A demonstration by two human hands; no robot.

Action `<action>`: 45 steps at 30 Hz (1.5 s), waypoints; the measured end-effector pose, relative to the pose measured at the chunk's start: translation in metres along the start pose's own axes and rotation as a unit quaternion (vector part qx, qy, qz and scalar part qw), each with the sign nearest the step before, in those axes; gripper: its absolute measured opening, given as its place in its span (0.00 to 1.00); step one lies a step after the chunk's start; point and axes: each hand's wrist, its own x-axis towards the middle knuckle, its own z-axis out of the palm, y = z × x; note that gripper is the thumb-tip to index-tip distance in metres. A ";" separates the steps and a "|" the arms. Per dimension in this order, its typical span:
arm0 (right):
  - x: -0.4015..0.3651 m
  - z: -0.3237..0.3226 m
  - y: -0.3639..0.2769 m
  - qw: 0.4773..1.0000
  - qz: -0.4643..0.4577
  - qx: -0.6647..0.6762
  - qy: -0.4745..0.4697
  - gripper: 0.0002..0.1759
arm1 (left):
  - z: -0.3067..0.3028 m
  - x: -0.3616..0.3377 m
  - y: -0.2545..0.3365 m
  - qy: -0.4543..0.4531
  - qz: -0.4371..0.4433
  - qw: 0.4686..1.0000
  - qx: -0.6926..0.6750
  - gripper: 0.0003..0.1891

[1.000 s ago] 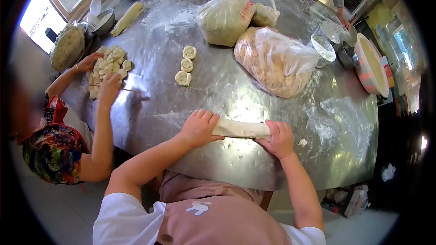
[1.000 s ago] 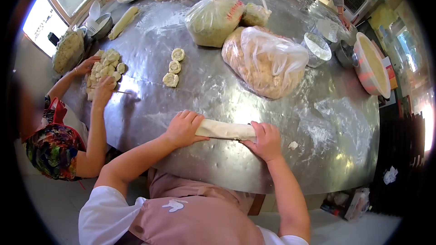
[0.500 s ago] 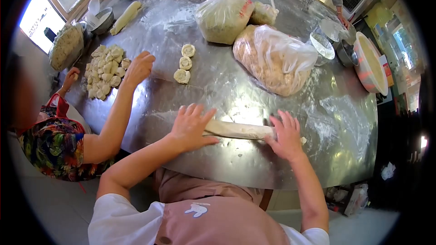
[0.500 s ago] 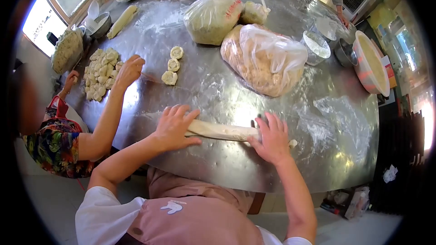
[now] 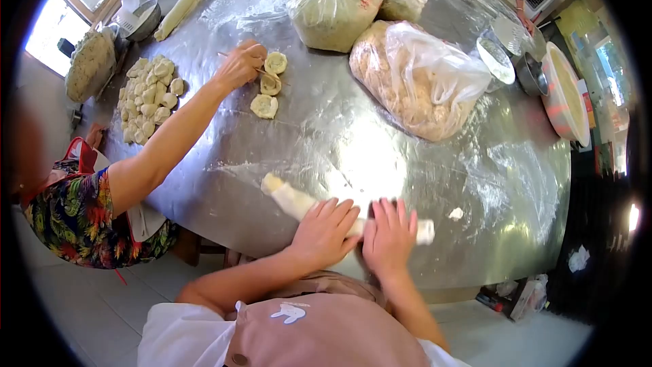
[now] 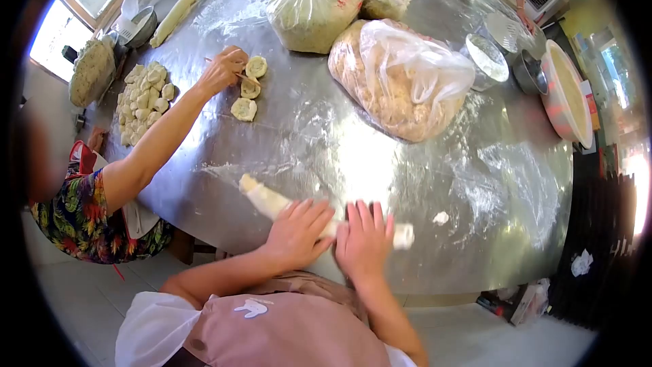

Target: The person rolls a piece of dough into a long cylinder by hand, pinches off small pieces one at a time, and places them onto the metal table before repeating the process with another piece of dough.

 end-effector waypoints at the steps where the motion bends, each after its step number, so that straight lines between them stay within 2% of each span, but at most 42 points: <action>1: -0.016 -0.003 -0.002 0.999 0.022 -0.006 -0.024 0.24 | 0.001 0.000 -0.002 0.014 -0.002 1.000 0.003 0.32; 3: -0.015 -0.001 0.010 0.998 0.027 -0.040 -0.044 0.26 | 0.000 -0.003 -0.008 0.036 -0.011 0.999 0.008 0.34; 4: -0.005 0.000 0.016 0.997 0.046 -0.034 -0.052 0.27 | -0.005 0.013 -0.012 0.008 -0.026 0.999 0.038 0.38; 5: 0.018 0.000 0.023 0.996 0.067 -0.030 -0.056 0.28 | -0.011 0.032 -0.016 -0.039 -0.060 0.995 0.065 0.41; 7: 0.054 0.001 0.039 0.993 0.108 -0.034 -0.046 0.30 | -0.017 0.067 -0.028 -0.017 -0.120 0.990 0.071 0.42; 9: 0.079 0.010 0.056 0.988 0.145 -0.046 -0.019 0.32 | -0.023 0.092 -0.040 0.009 -0.154 0.986 0.059 0.41; 12: 0.098 0.008 0.058 0.983 0.170 -0.067 -0.026 0.34 | -0.018 0.105 -0.057 0.046 -0.153 0.986 0.039 0.36; 15: 0.077 0.005 0.059 0.992 0.118 -0.037 -0.022 0.31 | -0.021 0.085 -0.053 0.046 -0.135 0.989 0.049 0.35; 17: 0.026 0.001 0.062 1.000 0.005 -0.026 -0.008 0.26 | -0.026 0.056 -0.049 0.021 -0.107 0.993 0.040 0.35; 18: 0.001 -0.003 0.056 1.000 -0.003 -0.021 0.013 0.25 | -0.026 0.033 -0.050 0.006 -0.088 0.996 0.029 0.35; 20: -0.032 -0.013 0.048 1.000 -0.002 -0.020 0.023 0.23 | -0.015 -0.016 -0.053 0.079 -0.028 0.994 0.067 0.34; 23: -0.041 -0.019 0.045 0.999 0.037 -0.037 0.006 0.23 | -0.022 -0.033 -0.048 0.055 -0.076 0.994 0.064 0.34; 24: -0.025 -0.017 0.053 0.998 0.047 -0.044 0.007 0.23 | -0.023 -0.021 -0.054 0.090 -0.083 0.991 0.048 0.30; 27: 0.040 -0.010 0.075 0.994 0.084 -0.031 0.066 0.24 | -0.041 0.034 -0.069 0.050 -0.223 0.972 0.059 0.26; 30: 0.078 -0.008 0.092 0.982 0.161 -0.068 0.064 0.23 | -0.047 0.072 -0.097 0.094 -0.281 0.955 0.032 0.24; 33: 0.073 0.003 0.118 0.994 0.077 -0.019 0.081 0.21 | -0.036 0.063 -0.115 0.156 -0.137 0.975 0.084 0.26; 36: 0.037 -0.027 0.099 0.991 -0.118 -0.007 0.058 0.22 | -0.052 0.025 -0.110 0.132 0.083 0.984 0.085 0.27; 39: 0.030 -0.022 0.100 0.993 -0.098 -0.018 0.067 0.29 | -0.050 0.019 -0.111 0.134 0.051 0.986 0.081 0.28; 40: 0.038 -0.018 0.102 0.990 -0.109 -0.036 0.085 0.33 | -0.048 0.025 -0.112 0.107 0.029 0.990 0.085 0.28; 42: 0.052 -0.005 0.115 0.990 -0.109 -0.031 0.078 0.33 | -0.045 0.040 -0.115 0.059 -0.018 0.994 0.095 0.30; 45: 0.065 -0.015 0.127 0.989 -0.131 -0.019 0.072 0.30 | -0.068 0.050 -0.113 -0.061 -0.084 0.992 0.076 0.33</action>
